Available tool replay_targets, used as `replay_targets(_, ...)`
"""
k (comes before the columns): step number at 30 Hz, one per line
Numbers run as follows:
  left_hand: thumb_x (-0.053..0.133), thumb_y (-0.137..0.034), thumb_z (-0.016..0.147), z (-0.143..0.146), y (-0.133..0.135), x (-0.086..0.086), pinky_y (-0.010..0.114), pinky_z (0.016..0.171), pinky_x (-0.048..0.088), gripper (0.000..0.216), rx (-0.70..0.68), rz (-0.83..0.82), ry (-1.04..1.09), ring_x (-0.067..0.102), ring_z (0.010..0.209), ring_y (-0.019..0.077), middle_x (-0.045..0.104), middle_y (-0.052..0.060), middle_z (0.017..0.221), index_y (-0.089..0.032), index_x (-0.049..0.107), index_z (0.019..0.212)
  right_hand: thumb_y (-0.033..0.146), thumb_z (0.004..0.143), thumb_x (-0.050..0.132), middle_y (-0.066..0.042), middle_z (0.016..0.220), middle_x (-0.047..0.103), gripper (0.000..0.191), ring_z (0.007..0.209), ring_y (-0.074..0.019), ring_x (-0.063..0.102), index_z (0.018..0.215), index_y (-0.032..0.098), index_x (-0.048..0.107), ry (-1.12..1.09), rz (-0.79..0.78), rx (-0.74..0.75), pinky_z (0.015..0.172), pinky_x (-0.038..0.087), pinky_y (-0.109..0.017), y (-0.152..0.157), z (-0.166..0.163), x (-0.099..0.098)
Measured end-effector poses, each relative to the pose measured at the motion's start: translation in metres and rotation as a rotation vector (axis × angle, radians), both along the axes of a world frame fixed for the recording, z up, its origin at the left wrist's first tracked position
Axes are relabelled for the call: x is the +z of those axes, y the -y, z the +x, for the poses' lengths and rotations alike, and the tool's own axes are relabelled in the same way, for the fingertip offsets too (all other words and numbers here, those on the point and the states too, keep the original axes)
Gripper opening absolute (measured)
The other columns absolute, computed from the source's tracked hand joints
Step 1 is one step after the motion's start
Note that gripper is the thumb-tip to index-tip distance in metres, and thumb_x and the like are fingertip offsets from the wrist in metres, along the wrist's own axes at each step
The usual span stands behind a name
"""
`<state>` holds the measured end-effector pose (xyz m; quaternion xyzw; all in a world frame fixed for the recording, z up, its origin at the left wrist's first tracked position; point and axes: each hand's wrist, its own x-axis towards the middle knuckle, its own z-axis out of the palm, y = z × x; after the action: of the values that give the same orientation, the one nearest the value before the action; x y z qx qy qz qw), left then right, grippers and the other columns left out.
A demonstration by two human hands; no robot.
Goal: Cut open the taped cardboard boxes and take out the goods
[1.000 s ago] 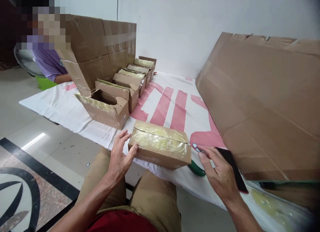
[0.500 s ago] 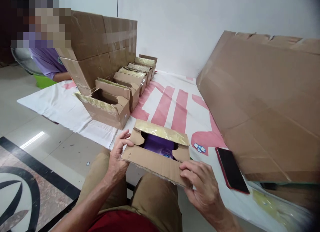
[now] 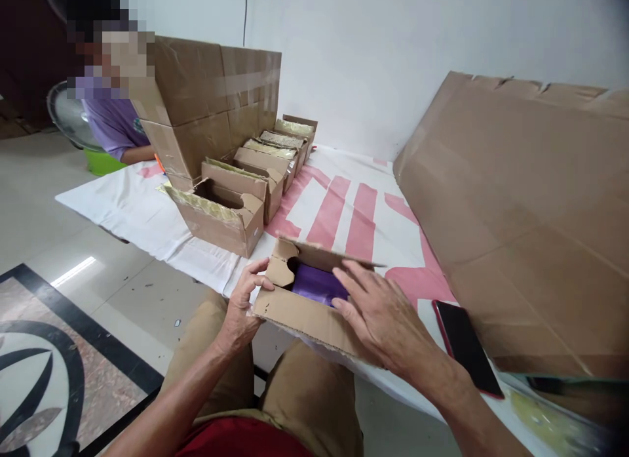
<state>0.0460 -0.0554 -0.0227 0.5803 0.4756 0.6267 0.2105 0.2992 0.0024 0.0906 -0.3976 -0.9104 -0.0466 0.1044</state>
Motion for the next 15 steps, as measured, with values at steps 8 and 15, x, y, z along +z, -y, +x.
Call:
replay_targets(8, 0.069, -0.022, 0.093, 0.001, -0.004, -0.001, 0.043, 0.106, 0.049, 0.007, -0.039, 0.018, 0.037, 0.059, 0.135, 0.0263, 0.058, 0.012, 0.146, -0.024, 0.066, 0.098, 0.031, 0.094, 0.065, -0.020, 0.151, 0.058, 0.055, 0.137, -0.0387, 0.054, 0.145, 0.012, 0.058, 0.244, -0.078, -0.061, 0.101, 0.052, -0.051, -0.043, -0.010, -0.001)
replay_targets(15, 0.072, -0.017, 0.089, 0.005, -0.005, 0.001, 0.043, 0.106, 0.050, 0.013, -0.021, 0.022, 0.025, 0.060, 0.133, 0.0262, 0.059, 0.011, 0.144, -0.023, 0.065, 0.097, 0.025, 0.092, 0.066, -0.014, 0.137, 0.067, 0.038, 0.119, -0.0331, 0.065, 0.130, 0.020, 0.068, 0.301, -0.179, 0.098, 0.097, 0.051, -0.047, -0.043, -0.029, 0.018)
